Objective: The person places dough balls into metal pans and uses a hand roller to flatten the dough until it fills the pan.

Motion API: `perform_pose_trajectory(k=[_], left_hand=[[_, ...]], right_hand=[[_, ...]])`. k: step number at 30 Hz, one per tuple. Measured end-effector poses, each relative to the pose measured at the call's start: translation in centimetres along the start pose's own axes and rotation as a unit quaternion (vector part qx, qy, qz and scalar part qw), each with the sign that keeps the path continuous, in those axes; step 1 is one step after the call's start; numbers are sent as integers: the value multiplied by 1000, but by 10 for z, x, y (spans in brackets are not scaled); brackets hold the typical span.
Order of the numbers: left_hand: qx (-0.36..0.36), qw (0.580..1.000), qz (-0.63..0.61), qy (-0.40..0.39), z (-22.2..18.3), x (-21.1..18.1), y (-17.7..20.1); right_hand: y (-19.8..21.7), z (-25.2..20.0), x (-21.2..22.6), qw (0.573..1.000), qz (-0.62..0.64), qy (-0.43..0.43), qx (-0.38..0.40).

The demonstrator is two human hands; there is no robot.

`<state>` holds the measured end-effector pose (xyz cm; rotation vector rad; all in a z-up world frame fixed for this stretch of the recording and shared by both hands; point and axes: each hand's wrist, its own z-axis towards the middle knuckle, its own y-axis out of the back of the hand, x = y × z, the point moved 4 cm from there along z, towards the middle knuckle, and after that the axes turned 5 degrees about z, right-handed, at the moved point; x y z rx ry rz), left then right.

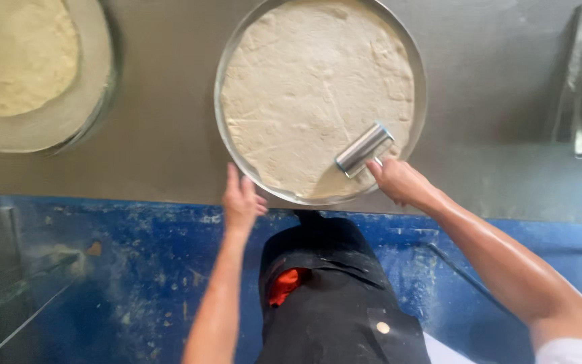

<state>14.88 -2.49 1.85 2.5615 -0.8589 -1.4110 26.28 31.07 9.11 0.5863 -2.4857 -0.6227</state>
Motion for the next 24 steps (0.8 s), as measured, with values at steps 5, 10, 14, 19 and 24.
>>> perform_pose_trajectory(k=[5, 10, 14, 19, 24], left_hand=[[-9, 992, -120, 21, -9, 9, -37], [-33, 996, -69, 36, -1, 5, -39], [-39, 994, -96, 26, -5, 3, -42], [-43, 998, -45, -26, -2, 4, -33], [-16, 999, -43, -8, 4, 3, -34]], right_hand=[[-15, 134, 121, 945, -83, 312, -60], [4, 198, 217, 989, 32, 140, 27], [24, 176, 120, 977, -31, 209, 40], [68, 96, -58, 982, -165, 82, 29], [67, 30, -130, 982, -185, 21, 22]])
